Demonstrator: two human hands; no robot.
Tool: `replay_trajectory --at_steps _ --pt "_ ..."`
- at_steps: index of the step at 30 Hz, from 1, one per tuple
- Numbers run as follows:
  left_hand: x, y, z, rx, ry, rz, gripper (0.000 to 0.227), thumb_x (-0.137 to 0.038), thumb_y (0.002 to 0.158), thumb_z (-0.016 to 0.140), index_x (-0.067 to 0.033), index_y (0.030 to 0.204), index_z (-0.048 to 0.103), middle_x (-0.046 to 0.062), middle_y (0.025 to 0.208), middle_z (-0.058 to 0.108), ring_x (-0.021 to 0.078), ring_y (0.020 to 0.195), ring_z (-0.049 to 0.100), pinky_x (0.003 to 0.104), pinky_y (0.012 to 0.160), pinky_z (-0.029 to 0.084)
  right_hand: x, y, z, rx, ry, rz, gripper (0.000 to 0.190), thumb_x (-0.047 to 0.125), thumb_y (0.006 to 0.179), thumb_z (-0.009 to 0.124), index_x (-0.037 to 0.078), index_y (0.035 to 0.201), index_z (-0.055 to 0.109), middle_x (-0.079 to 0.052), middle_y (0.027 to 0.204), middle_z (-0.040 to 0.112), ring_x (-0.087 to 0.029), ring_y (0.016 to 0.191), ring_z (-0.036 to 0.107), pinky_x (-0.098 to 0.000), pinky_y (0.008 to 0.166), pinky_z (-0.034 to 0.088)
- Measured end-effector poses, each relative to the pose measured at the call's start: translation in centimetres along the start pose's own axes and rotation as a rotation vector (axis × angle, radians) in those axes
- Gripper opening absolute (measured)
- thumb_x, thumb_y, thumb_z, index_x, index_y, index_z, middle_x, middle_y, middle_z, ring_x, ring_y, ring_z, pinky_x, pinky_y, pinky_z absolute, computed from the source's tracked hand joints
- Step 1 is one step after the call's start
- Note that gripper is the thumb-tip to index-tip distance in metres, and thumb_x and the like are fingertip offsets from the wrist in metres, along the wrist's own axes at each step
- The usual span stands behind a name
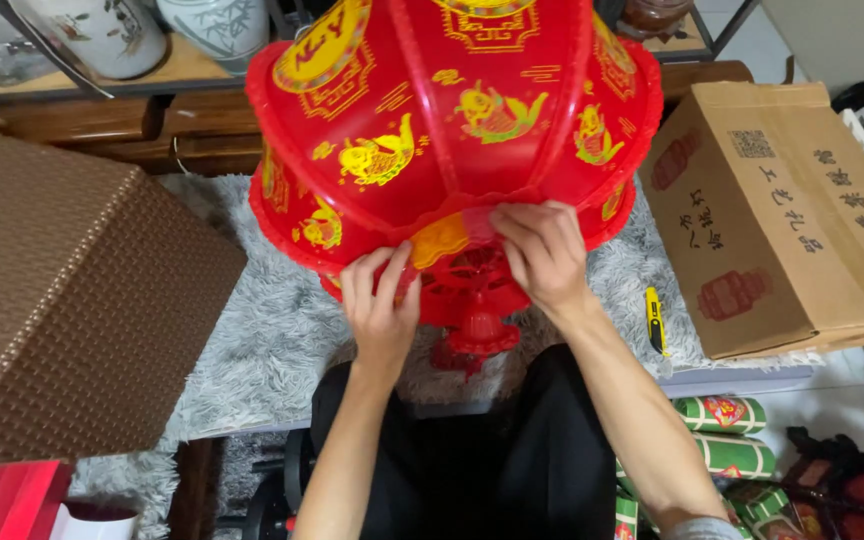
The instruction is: Assembling a traditional red lantern by attaching decorative base components and aligning plastic tabs.
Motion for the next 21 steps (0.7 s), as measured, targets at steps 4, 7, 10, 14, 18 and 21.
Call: replay_trajectory --at_steps 4,7,10,14,18,21 --pt "0.7 -0.3 2.1 -0.100 0.004 -0.010 0.025 -0.002 0.097 0.069 -0.0075 0.120 0.078 0.009 0.104 0.067 0.0275 0.086 0.061 0.041 0.086 0.054 -0.4 0.2 0.1 -0.017 -0.009 -0.013 0.023 0.013 0.105 0.060 0.002 0.103 0.080 -0.015 0.102 0.076 -0.032 0.082 0.069 -0.0449 0.075 0.060" --pt "0.2 2.3 2.2 -0.194 -0.039 0.083 0.021 -0.006 0.103 0.062 -0.0042 0.114 0.079 0.009 0.102 0.068 0.0257 0.084 0.060 0.041 0.084 0.053 -1.1 0.6 -0.3 -0.092 -0.011 -0.001 0.020 0.008 0.103 0.062 -0.001 0.102 0.080 -0.015 0.099 0.076 -0.034 0.081 0.070 -0.0460 0.073 0.059" --pt "-1.0 5.0 1.8 -0.177 -0.056 0.185 0.021 -0.006 0.103 0.060 -0.0037 0.111 0.080 0.009 0.098 0.070 0.0249 0.082 0.061 0.041 0.082 0.051 -1.8 -0.6 -0.9 -0.173 -0.036 0.051 0.017 0.005 0.100 0.066 -0.002 0.103 0.081 -0.015 0.098 0.076 -0.034 0.082 0.071 -0.0462 0.074 0.060" --pt "-0.8 6.4 2.2 -0.042 0.018 0.391 0.028 -0.015 0.107 0.053 -0.0086 0.111 0.080 0.007 0.102 0.072 0.0253 0.087 0.065 0.044 0.086 0.050 -1.9 -3.8 -0.2 -0.313 -0.036 0.211 0.015 0.005 0.099 0.066 -0.005 0.102 0.077 -0.018 0.098 0.074 -0.037 0.085 0.070 -0.0478 0.077 0.060" --pt "-0.6 6.8 2.3 0.065 0.076 0.527 0.030 -0.010 0.107 0.049 -0.0105 0.110 0.079 0.007 0.103 0.071 0.0254 0.087 0.064 0.043 0.085 0.053 -1.4 -7.7 1.6 -0.385 0.015 0.428 0.015 0.000 0.095 0.065 -0.006 0.106 0.074 -0.020 0.103 0.070 -0.039 0.093 0.068 -0.0512 0.084 0.057" --pt "0.4 5.8 2.0 0.077 0.061 0.497 0.024 -0.010 0.106 0.055 -0.0093 0.110 0.079 0.009 0.104 0.070 0.0266 0.087 0.064 0.041 0.082 0.056 -0.7 -8.4 2.4 -0.313 0.040 0.490 0.016 0.003 0.097 0.066 -0.003 0.110 0.073 -0.019 0.108 0.069 -0.039 0.099 0.068 -0.0496 0.088 0.054"
Point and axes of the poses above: each hand's wrist, its own y-axis towards the middle knuckle, its own z-axis out of the palm, x = y × z, the point moved 6 cm from there along y, towards the middle knuckle
